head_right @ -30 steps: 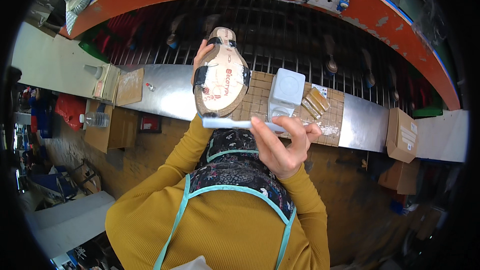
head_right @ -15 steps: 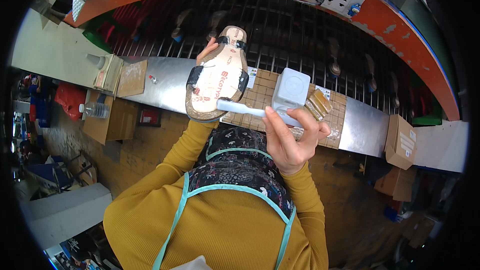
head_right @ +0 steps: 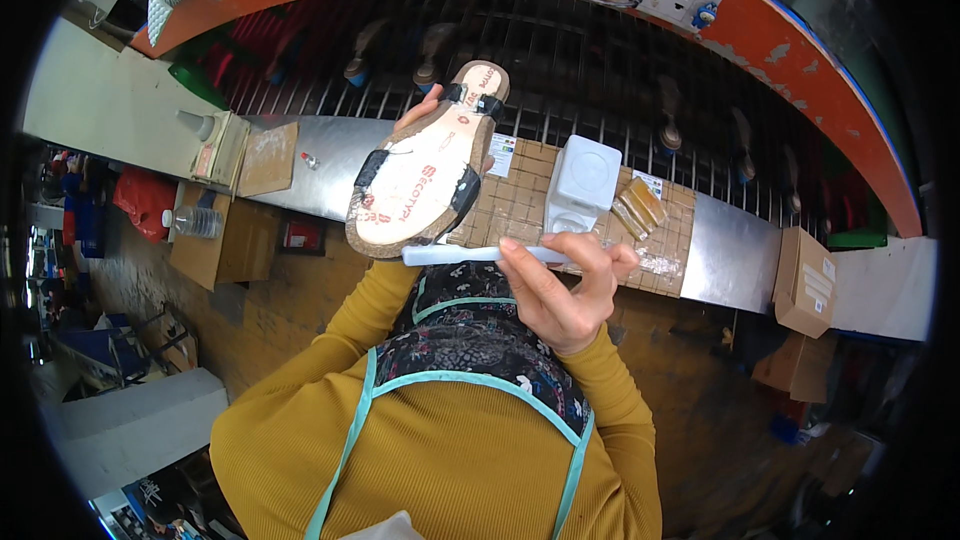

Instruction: The person cleans the sole of a blue and white sandal using a toothbrush and a white cleaning solution. They repeatedly dip the brush into the solution and scrub the sole, rotating the sandal to reach different areas.

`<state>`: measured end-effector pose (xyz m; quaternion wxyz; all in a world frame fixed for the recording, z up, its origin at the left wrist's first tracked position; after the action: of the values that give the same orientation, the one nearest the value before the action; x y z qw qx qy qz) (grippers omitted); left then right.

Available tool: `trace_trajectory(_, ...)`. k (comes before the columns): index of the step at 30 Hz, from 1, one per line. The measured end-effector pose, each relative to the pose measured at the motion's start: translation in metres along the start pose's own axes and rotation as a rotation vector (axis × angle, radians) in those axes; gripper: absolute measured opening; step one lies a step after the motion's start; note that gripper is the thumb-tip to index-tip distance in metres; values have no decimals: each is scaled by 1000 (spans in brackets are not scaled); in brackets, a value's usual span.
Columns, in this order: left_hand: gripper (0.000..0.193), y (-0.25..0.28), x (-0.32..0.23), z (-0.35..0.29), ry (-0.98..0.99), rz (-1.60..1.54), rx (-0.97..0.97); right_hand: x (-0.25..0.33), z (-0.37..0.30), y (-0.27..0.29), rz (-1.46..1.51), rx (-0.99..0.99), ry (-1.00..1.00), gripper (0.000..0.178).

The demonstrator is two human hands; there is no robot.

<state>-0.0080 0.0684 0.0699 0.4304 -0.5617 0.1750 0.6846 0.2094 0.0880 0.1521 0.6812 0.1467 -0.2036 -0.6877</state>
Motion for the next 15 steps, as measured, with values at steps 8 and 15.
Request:
trace_trajectory(8,88,-17,10,4,-85,57,104,-23,-23,-6,77,-111,-118,40)
trace_trajectory(15,86,-23,16,4,32,-15,132,-15,-29,6,51,-130,-106,40)
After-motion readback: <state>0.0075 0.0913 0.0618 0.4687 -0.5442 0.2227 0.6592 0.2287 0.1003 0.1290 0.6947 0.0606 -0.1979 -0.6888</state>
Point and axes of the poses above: each hand's wrist, its own z-axis towards the middle knuckle, its own y-axis out of the back of the hand, x = y × z, the point moved 9 cm from there along z, towards the middle knuckle, and after that the axes turned 14 degrees about y, right-handed, at the moved point
